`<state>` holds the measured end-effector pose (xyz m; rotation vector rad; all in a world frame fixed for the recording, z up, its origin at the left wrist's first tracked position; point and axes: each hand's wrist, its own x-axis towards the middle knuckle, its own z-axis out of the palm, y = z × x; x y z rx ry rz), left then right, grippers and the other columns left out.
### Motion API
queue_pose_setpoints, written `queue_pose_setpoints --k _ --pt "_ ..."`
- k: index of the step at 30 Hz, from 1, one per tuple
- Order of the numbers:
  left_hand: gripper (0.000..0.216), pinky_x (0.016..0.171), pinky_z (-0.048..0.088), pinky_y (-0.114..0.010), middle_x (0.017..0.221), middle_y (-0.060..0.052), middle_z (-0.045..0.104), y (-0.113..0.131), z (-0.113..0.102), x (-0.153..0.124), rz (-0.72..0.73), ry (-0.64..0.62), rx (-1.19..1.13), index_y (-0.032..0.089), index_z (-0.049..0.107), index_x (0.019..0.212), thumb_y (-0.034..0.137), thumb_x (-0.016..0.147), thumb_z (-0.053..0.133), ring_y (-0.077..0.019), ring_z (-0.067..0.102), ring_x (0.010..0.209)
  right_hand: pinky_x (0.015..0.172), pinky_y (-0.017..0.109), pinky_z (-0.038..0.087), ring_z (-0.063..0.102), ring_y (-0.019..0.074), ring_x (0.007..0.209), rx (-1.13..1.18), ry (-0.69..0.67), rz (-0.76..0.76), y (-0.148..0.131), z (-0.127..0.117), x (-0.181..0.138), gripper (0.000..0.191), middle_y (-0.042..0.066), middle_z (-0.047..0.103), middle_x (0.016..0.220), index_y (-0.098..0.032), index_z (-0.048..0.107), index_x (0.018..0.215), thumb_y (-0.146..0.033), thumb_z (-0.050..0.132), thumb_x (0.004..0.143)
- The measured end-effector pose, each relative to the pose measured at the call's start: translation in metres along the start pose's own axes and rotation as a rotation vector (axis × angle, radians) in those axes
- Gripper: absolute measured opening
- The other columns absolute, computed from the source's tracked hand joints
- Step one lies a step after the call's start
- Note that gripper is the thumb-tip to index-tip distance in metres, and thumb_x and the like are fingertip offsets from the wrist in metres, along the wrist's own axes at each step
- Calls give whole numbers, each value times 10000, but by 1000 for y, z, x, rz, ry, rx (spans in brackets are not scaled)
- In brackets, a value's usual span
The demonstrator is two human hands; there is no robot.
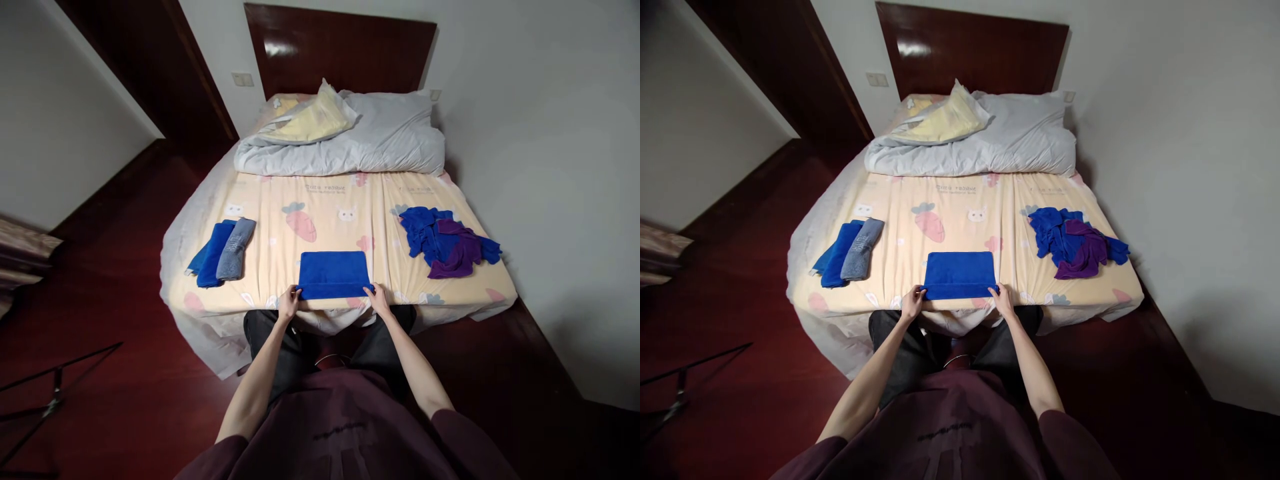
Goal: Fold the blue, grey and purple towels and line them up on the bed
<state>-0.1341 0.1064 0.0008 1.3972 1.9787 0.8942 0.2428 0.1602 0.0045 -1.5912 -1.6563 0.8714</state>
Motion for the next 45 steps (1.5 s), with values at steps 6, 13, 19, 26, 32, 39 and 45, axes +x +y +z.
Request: queue_pose_setpoints --k 6,13,19,26,32,39,45 --pt "232 827 557 -330 975 -84 781 1 0 -2 6 -10 -6 227 659 1055 404 961 542 -257 761 915 794 399 553 714 306 871 -112 1 15 -8 1 0 432 113 755 950 -216 701 1128 -580 528 972" --pt "239 833 566 -336 977 -80 781 -4 -1 -4 26 -17 -38 232 660 1056 416 957 543 -257 761 923 754 374 542 679 273 805 20 -34 0 -6 0 4 439 83 717 865 -220 663 998 -638 550 922" --pt "237 842 574 -352 1010 -88 784 -3 -1 1 20 -3 -34 235 666 1082 402 948 564 -266 767 932 673 335 525 637 228 709 219 -3 36 -7 0 6 491 47 658 743 -224 603 843 -712 631 808" --pt "225 860 586 -373 951 -79 789 2 0 1 -15 22 -53 235 682 1025 410 915 591 -273 770 905 729 372 589 704 259 774 300 36 18 -9 1 4 449 81 713 787 -209 652 887 -649 685 802" --pt "279 885 600 -378 992 -83 797 4 -2 -4 1 24 -155 226 694 1010 457 893 591 -264 766 917 786 402 616 739 265 806 385 79 26 -1 4 6 507 98 752 825 -187 676 980 -637 741 756" --pt "322 858 594 -380 957 -86 791 3 -4 -4 19 12 -148 223 693 996 497 907 550 -274 766 897 699 359 576 702 242 706 303 91 18 4 2 5 494 78 730 742 -201 649 902 -687 665 815" --pt "291 814 584 -360 910 -78 782 3 -5 -1 19 1 -28 227 688 1032 461 937 542 -273 769 869 702 355 560 690 245 684 165 64 6 11 1 -1 459 67 724 720 -219 646 901 -675 597 887"
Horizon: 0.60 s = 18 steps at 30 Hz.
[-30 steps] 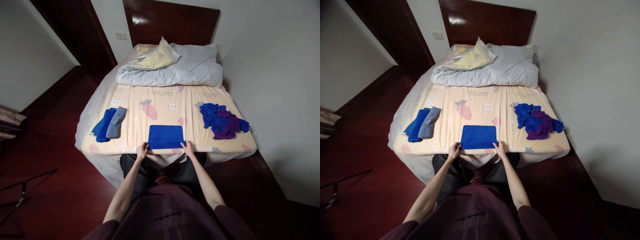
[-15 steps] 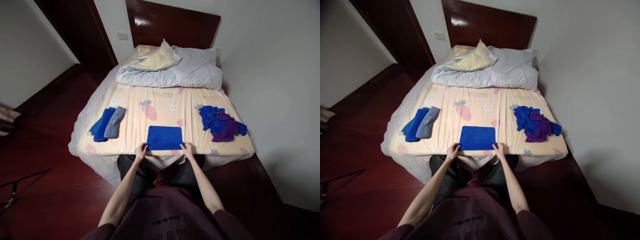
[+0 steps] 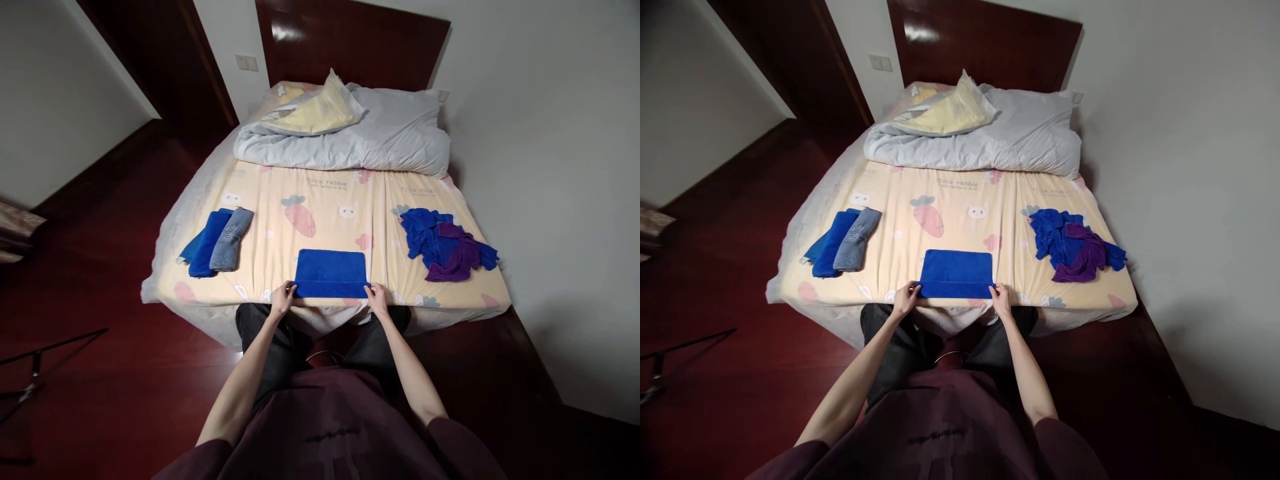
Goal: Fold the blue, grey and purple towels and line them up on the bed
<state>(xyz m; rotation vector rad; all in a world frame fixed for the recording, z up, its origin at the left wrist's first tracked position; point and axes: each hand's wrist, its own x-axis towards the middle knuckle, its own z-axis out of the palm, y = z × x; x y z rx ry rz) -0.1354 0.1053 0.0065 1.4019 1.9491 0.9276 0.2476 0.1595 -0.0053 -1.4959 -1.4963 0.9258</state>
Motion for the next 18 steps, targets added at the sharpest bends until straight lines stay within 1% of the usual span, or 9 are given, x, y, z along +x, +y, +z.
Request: queue_pose_setpoints --k 3,6,13,16,18 --pt "249 827 583 -357 945 -86 791 1 1 3 -14 -7 34 227 688 1011 427 934 562 -275 774 902 754 375 575 719 267 740 -63 41 10 4 1 -2 467 91 753 772 -217 669 916 -677 588 892" --pt "226 829 586 -363 890 -85 787 2 2 5 -22 -2 38 225 685 951 424 919 583 -274 770 874 785 392 584 733 278 765 -71 69 27 7 4 -1 485 115 776 826 -214 682 900 -691 599 870" --pt "221 843 597 -382 891 -100 793 1 -1 4 -26 23 31 223 692 910 435 887 636 -286 772 893 785 425 598 736 290 738 -67 109 35 -2 3 -1 475 115 778 794 -220 702 844 -691 639 827" --pt "199 847 601 -384 872 -95 790 1 -1 4 -33 20 35 224 692 903 418 886 654 -283 770 890 760 422 602 740 300 743 -64 105 45 -6 3 -1 436 117 774 780 -221 705 813 -655 665 815" --pt "202 852 604 -385 887 -96 787 1 -1 3 -36 12 36 214 694 943 406 889 666 -277 768 883 748 414 605 740 300 750 -67 111 65 -9 2 0 385 119 772 780 -218 709 805 -603 697 804"
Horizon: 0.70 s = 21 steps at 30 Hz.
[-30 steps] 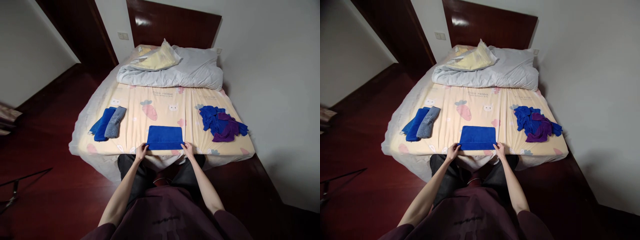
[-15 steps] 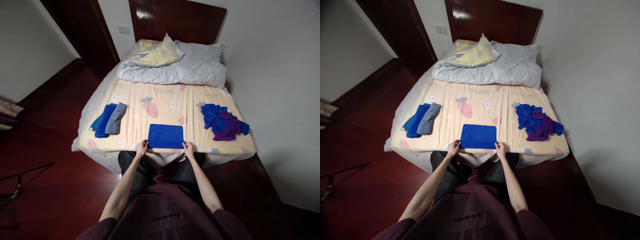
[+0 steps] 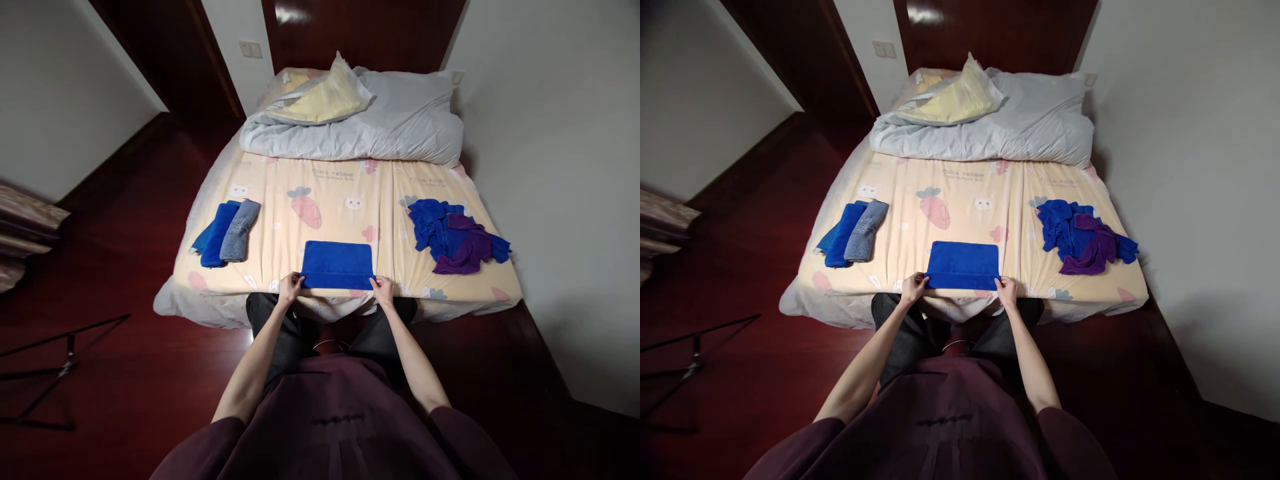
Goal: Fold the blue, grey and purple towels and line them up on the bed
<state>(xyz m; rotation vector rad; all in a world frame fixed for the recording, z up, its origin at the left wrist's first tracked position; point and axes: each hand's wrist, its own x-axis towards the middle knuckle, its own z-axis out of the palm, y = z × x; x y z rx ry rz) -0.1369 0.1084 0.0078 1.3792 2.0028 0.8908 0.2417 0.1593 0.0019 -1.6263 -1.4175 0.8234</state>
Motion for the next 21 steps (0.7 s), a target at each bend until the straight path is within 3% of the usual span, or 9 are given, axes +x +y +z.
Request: queue_pose_setpoints --k 3,7,9,12,15,21 --pt "257 902 601 -402 1009 -118 776 3 -3 -4 27 9 12 191 688 1105 354 910 650 -268 759 921 776 419 606 725 284 753 -52 -10 -3 -5 -1 -2 293 115 768 813 -200 734 890 -484 699 826" --pt "315 1101 521 -459 1307 -165 697 12 -7 -12 238 35 121 193 679 1240 298 962 575 -294 672 1217 1005 456 553 703 293 1040 -183 19 -246 -18 -3 -13 320 160 752 1132 -173 745 1156 -321 561 941" --pt "327 1184 458 -481 1402 -150 664 18 -6 -15 384 -48 168 208 689 1265 301 976 568 -300 594 1348 1117 464 482 651 287 1205 -245 -40 -389 -25 -5 -19 334 146 727 1260 -193 752 1200 -278 506 990" --pt "402 1252 390 -508 1495 -133 619 23 1 -18 509 -200 218 204 672 1340 293 955 598 -307 498 1467 1181 486 419 593 286 1331 -340 -236 -507 -31 -4 -26 331 107 698 1382 -228 750 1263 -263 552 1000" --pt "531 1287 329 -545 1545 -133 580 23 12 -17 500 -262 274 193 618 1433 216 904 586 -312 430 1529 1205 526 384 534 304 1421 -433 -351 -527 -30 -1 -28 436 100 629 1501 -229 697 1380 -221 621 951" --pt "621 1291 297 -559 1549 -159 573 20 25 -7 449 -262 247 193 620 1434 77 847 452 -313 442 1526 1216 527 368 521 303 1451 -525 -357 -503 -25 7 -19 567 118 582 1550 -194 643 1461 -98 552 910"
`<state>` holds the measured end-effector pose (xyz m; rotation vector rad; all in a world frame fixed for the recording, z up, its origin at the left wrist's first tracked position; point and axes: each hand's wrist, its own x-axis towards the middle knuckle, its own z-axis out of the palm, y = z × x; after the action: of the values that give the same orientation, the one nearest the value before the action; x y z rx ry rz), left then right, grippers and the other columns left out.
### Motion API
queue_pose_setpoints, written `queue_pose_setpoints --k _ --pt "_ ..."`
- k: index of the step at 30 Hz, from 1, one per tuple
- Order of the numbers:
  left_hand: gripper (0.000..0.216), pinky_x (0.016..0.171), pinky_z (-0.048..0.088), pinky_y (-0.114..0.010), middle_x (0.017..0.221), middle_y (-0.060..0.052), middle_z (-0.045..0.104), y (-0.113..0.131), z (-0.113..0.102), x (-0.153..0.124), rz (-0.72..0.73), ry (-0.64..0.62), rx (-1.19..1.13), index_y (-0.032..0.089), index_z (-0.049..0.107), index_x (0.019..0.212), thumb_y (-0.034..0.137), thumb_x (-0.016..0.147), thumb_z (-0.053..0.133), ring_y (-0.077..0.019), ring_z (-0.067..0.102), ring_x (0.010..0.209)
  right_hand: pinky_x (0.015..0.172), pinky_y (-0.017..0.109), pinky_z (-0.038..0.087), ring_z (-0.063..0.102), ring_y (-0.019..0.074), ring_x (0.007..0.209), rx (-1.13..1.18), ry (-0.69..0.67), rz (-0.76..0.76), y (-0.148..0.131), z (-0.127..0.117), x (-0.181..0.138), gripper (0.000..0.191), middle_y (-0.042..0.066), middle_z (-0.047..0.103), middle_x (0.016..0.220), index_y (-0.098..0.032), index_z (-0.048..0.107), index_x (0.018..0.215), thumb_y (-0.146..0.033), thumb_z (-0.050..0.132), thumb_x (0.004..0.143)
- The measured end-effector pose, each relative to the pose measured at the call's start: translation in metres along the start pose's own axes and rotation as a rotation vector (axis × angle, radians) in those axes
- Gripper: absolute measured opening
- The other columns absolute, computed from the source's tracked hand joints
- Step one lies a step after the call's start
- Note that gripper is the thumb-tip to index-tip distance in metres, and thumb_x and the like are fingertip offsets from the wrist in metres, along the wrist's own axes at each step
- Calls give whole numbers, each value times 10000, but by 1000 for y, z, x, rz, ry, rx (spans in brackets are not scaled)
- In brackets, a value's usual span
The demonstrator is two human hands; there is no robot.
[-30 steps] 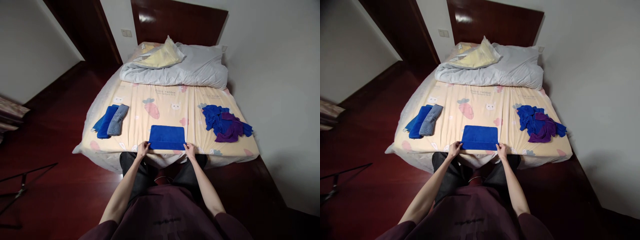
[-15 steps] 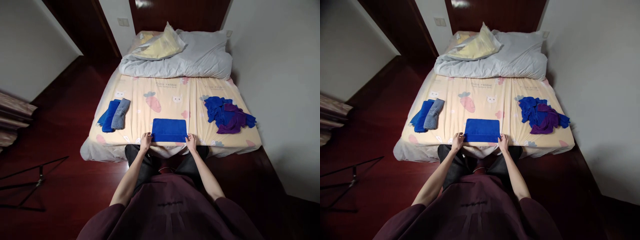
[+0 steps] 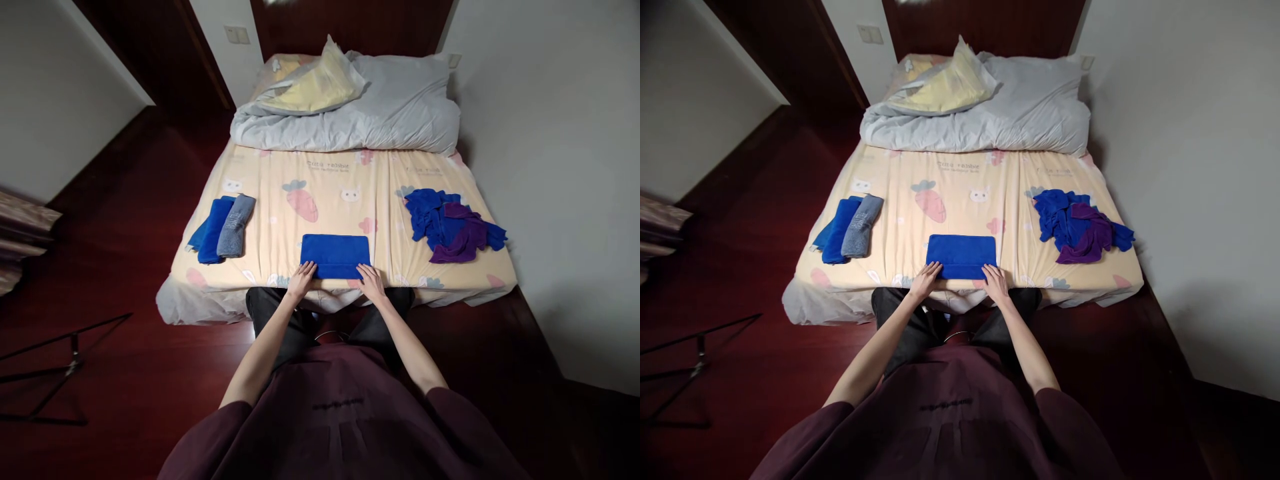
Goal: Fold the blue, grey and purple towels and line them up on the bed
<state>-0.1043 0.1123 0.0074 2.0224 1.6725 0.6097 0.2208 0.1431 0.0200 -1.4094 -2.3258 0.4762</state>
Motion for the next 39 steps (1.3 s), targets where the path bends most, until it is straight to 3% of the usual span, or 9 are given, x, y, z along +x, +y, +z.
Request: queue_pose_setpoints --k 5,9,13,16,19,25,34,39 --pt "576 1268 312 -586 1492 -190 615 -1 -3 7 -6 2 -54 178 649 1377 63 863 417 -351 490 1487 1190 524 385 555 318 1420 -39 -46 32 2 -1 15 611 132 623 1501 -193 680 1423 -4 524 864" --pt "555 1268 333 -532 1502 -169 613 -6 -17 4 -10 -61 -54 173 675 1345 67 845 460 -341 518 1463 1133 521 451 639 313 1319 0 -50 60 7 -8 17 574 121 690 1415 -214 750 1319 27 525 848" --pt "642 1187 455 -470 1408 -107 693 -14 -32 -1 -68 -62 -74 247 663 1380 63 782 521 -316 626 1344 1100 486 518 711 292 1187 161 4 131 17 -13 13 540 84 769 1268 -254 792 1227 4 609 790" --pt "654 1119 520 -438 1299 -68 752 -17 -37 0 -168 10 -186 270 647 1393 96 770 550 -303 678 1263 1059 450 560 739 267 1107 399 66 214 22 -13 16 426 62 799 1155 -243 810 1147 -80 641 791" --pt "491 1059 556 -432 1220 -82 775 -16 -36 3 -268 112 -269 233 682 1310 218 825 601 -303 725 1146 988 420 585 743 258 1014 589 151 285 24 -13 22 303 80 805 1080 -196 810 1066 -218 701 784" --pt "288 987 577 -399 1087 -93 788 -25 -31 1 -327 189 -325 212 717 1083 370 862 621 -279 738 1048 669 347 549 633 211 672 682 224 387 26 -11 21 372 70 755 807 -166 791 905 -496 767 733" --pt "365 939 594 -414 1029 -125 775 -38 -26 -2 -334 194 -372 177 696 1086 462 869 629 -282 748 977 703 342 554 657 227 722 775 226 383 25 -13 21 470 71 728 776 -189 713 817 -653 725 742" --pt "493 892 605 -389 1081 -126 765 -36 -28 -4 -321 215 -426 178 658 1279 512 926 576 -263 743 972 792 370 576 690 250 822 803 220 382 24 -15 22 489 103 744 856 -194 719 884 -667 719 763"
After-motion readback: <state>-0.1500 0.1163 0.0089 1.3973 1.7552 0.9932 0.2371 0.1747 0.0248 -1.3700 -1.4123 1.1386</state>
